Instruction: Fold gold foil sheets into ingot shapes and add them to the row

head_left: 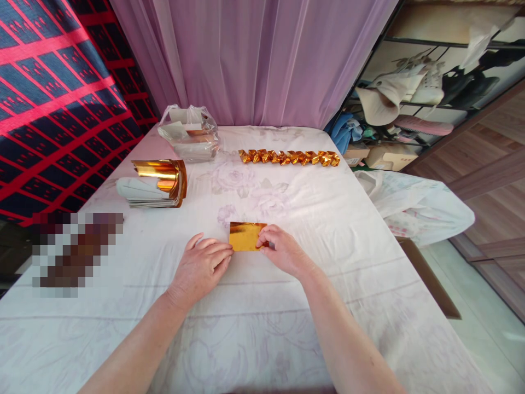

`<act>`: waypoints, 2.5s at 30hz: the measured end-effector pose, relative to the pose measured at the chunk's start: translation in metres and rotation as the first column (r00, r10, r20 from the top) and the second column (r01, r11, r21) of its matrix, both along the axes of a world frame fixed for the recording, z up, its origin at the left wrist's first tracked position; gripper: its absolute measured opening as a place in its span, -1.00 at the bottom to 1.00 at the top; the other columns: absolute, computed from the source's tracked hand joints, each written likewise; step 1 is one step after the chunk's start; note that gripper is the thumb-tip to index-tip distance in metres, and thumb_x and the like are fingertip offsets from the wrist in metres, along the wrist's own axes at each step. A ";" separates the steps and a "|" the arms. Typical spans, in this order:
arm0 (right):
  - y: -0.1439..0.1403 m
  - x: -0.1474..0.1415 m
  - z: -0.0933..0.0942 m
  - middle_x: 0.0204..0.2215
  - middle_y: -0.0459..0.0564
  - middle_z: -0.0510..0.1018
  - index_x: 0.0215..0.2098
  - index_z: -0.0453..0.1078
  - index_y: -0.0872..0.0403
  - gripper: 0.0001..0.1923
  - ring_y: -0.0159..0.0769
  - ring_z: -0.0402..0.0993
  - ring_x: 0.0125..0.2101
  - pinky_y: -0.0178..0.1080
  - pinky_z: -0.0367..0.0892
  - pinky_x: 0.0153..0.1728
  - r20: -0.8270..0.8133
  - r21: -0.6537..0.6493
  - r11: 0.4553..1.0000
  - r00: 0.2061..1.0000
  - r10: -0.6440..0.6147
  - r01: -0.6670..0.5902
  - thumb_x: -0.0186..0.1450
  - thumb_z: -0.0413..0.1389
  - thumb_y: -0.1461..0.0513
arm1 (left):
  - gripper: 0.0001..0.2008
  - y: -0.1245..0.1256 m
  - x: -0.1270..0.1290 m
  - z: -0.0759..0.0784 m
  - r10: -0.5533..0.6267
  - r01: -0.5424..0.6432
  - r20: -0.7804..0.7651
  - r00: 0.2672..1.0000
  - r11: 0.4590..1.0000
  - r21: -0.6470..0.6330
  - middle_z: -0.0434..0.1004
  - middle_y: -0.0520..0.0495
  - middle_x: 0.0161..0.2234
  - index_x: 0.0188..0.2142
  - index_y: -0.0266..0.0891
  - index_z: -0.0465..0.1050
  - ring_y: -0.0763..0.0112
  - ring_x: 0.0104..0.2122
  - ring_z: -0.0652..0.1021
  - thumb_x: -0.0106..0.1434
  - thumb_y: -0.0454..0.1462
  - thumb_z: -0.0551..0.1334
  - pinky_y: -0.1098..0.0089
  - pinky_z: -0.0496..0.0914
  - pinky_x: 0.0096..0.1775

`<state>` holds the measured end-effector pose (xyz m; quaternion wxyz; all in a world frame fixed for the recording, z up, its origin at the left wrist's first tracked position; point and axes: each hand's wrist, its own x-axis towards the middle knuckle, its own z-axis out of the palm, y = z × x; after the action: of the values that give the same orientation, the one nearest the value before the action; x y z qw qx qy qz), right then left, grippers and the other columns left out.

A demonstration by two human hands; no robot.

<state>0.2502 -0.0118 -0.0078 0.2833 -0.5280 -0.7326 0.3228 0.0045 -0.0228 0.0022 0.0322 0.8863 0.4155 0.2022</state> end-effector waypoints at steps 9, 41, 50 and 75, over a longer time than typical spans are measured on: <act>0.001 0.014 0.002 -0.10 -0.03 0.48 -0.36 0.49 0.04 -0.57 -0.32 0.48 -0.10 -0.18 0.37 -0.04 -0.001 -0.007 0.991 0.991 0.131 -0.131 0.05 -0.04 0.58 | -0.75 0.001 -0.006 0.000 0.017 -0.016 -0.001 1.000 1.000 0.022 0.69 0.08 -0.19 -0.20 -0.03 0.60 0.29 -0.16 0.59 0.39 -0.26 0.11 0.04 0.19 0.13; 0.000 0.003 -0.001 -0.22 -0.06 0.46 -0.39 0.45 0.05 -0.73 -0.33 0.44 -0.18 -0.22 0.35 -0.10 -0.009 0.012 0.999 0.999 0.036 -0.036 0.14 0.10 0.52 | -0.69 -0.007 0.013 -0.003 -0.087 0.086 -0.056 0.995 0.996 -0.015 0.58 -0.06 -0.03 0.01 -0.18 0.51 0.16 -0.01 0.47 0.43 -0.15 0.09 0.00 0.10 0.18; 0.001 0.008 -0.003 -0.22 -0.04 0.46 -0.38 0.46 0.04 -0.67 -0.32 0.46 -0.14 -0.22 0.36 -0.08 -0.017 0.026 0.996 0.996 0.091 -0.090 0.11 0.03 0.55 | -0.67 -0.006 0.010 -0.004 -0.074 0.076 -0.041 0.996 0.996 0.045 0.63 0.02 -0.04 -0.04 -0.13 0.55 0.16 -0.01 0.49 0.46 -0.15 0.03 0.01 0.08 0.17; -0.007 -0.027 0.000 -0.29 -0.05 0.45 -0.44 0.40 0.03 -0.85 -0.25 0.40 -0.26 -0.19 0.28 -0.19 0.282 0.121 0.973 0.933 -0.223 0.196 0.15 0.30 0.23 | -0.76 -0.008 0.013 -0.002 -0.030 0.031 -0.063 0.998 0.999 0.009 0.57 -0.06 -0.09 -0.02 -0.10 0.52 0.19 -0.09 0.51 0.36 -0.23 0.16 -0.01 0.16 0.15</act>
<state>0.2230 -0.0185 -0.0082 0.2279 -0.6316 -0.7201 0.1751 0.0173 -0.0306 -0.0002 0.0178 0.8986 0.4018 0.1756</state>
